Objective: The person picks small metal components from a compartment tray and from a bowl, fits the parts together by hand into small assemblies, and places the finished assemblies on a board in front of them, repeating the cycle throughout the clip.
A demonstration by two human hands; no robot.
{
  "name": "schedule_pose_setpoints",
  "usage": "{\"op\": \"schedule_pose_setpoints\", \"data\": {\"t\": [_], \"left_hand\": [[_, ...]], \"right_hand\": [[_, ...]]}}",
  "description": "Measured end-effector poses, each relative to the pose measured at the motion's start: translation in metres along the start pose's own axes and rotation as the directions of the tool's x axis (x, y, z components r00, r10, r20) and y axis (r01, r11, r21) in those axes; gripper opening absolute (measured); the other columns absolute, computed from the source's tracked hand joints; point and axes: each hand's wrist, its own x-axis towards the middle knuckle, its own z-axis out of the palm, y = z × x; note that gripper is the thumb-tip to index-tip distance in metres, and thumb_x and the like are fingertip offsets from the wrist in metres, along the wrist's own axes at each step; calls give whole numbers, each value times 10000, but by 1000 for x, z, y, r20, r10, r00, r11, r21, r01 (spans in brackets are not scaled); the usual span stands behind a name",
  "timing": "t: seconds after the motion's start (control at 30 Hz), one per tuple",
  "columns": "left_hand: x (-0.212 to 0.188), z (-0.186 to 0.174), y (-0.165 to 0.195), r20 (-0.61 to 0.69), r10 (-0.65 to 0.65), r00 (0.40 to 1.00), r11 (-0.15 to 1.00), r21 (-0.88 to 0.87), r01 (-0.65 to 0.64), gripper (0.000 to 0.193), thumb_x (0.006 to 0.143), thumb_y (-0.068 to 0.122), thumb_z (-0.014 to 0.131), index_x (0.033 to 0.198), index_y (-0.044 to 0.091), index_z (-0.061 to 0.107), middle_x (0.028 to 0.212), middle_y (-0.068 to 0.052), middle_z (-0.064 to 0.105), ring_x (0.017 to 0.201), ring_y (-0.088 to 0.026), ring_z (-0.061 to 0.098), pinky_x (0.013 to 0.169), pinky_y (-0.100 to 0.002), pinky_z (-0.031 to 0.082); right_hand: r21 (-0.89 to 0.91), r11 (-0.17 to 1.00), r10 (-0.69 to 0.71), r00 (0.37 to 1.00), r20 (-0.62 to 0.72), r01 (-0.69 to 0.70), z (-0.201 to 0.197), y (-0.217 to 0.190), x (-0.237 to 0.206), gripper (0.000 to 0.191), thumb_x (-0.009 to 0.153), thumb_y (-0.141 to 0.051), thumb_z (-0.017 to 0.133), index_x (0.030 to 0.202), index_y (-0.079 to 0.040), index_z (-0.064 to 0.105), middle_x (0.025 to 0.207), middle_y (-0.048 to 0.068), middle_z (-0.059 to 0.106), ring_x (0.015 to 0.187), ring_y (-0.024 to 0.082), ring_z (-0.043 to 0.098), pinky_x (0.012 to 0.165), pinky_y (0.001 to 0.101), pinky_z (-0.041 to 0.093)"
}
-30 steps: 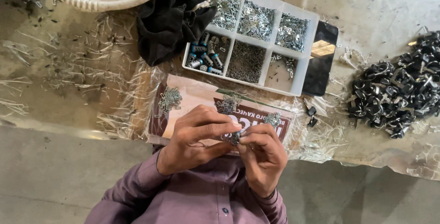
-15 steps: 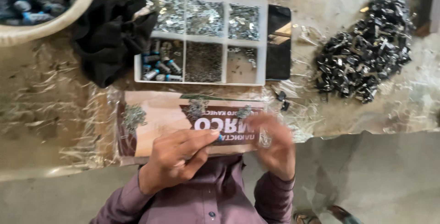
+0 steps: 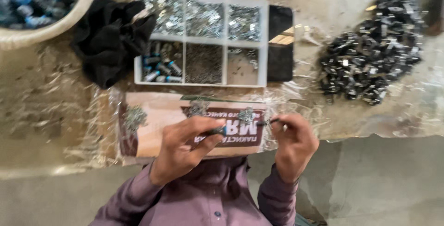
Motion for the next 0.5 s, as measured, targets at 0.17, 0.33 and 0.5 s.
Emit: {"op": "schedule_pose_setpoints", "data": {"t": [0.17,0.33,0.5], "left_hand": [[2,4,-1,29,17,999,999,41,-18,248,911,-6,766,1149,63,753,1065,-103,772,894,-182,780,710,-274,636],[0,0,-2,17,150,989,984,97,-150,253,924,21,780,1169,52,726,1029,-111,761,894,-205,775,748,-293,616],[-6,-7,-2,6,177,984,978,111,-177,234,921,41,793,1145,51,728,963,-104,765,832,-199,773,705,-288,602]], "right_hand": [[63,992,-119,970,210,108,22,-9,-21,272,841,149,758,1082,32,713,989,136,741,898,158,653,766,259,526],[6,986,-162,945,284,167,32,-22,-14,267,784,156,782,1012,27,731,933,137,747,839,169,669,732,261,530],[-47,989,-121,940,320,143,31,-29,-8,255,779,148,784,997,27,732,929,125,763,801,156,681,727,257,533]]}}
